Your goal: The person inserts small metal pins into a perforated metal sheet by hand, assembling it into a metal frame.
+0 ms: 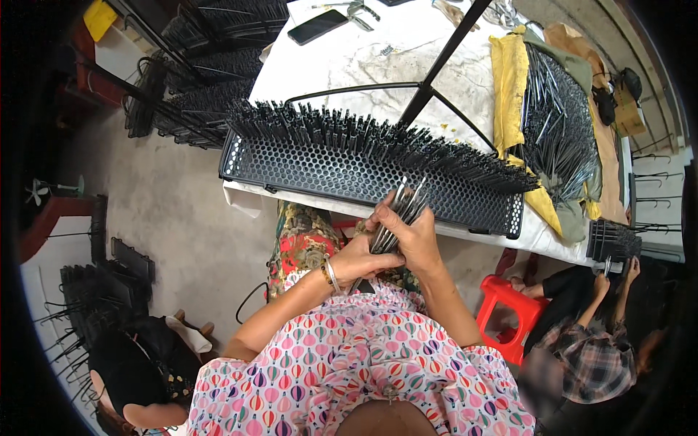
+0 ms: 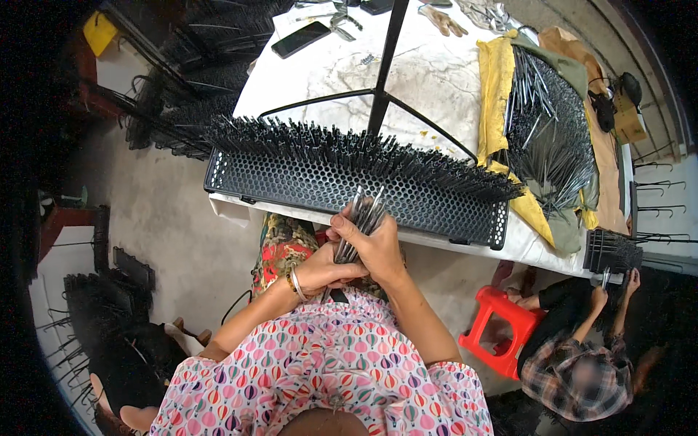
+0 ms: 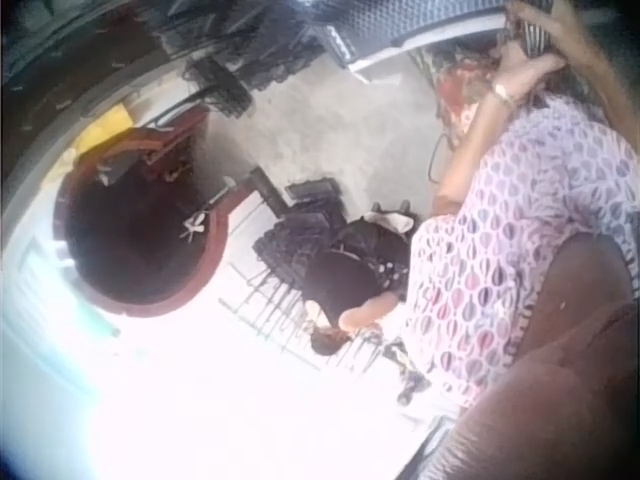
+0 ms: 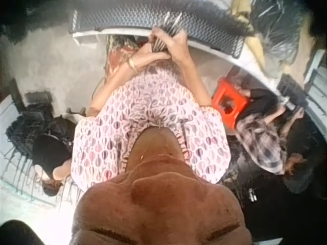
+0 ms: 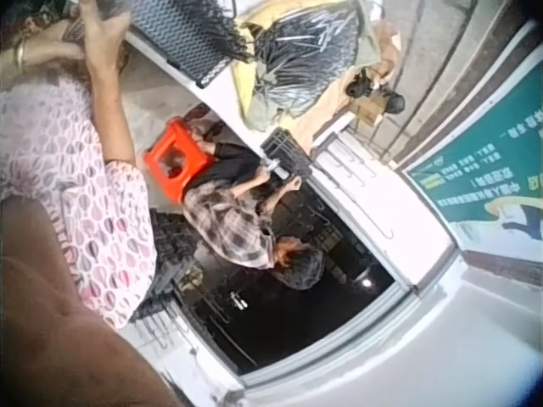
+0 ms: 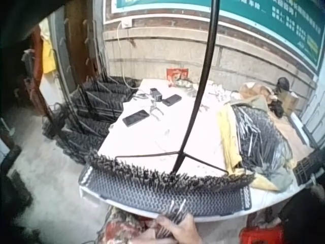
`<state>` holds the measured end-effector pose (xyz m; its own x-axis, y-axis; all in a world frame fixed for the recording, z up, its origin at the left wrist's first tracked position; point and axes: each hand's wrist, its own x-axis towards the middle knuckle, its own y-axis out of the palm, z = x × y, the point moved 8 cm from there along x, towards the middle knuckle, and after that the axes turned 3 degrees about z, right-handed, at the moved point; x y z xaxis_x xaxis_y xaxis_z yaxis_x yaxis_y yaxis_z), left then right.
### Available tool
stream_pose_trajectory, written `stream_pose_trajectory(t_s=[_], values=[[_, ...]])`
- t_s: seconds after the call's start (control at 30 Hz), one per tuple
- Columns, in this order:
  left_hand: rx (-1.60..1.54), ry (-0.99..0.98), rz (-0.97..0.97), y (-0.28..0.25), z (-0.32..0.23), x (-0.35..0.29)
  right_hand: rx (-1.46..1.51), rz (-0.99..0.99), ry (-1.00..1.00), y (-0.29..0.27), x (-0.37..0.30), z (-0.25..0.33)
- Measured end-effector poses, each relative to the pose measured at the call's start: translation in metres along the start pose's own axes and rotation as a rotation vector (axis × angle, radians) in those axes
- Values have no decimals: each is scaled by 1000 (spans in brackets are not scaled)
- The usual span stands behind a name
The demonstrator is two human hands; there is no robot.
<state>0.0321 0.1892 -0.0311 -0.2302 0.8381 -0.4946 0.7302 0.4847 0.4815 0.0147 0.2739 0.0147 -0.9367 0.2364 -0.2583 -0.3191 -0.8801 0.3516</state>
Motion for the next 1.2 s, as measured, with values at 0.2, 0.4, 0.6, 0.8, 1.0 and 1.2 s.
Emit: stream_pose_trajectory(t_s=[0.2, 0.4, 0.6, 0.8, 1.0, 1.2], values=[[-66, -23, -1, 2, 6, -9, -36, 70, -9, 14, 1, 6], [-115, 2, -11, -11, 43, -15, 4, -45, 126, 1, -6, -51], [157, -85, 41, -32, 84, -27, -90, 118, 109, 11, -17, -69], [-153, -38, 45, -24, 70, -25, -105, 87, 163, 2, -22, -82], [-12, -22, 15, -17, 60, -11, -81, 49, 139, 3, -15, -68], [-23, 187, 59, 6, -37, -29, -30, 20, -157, -24, -37, -28]])
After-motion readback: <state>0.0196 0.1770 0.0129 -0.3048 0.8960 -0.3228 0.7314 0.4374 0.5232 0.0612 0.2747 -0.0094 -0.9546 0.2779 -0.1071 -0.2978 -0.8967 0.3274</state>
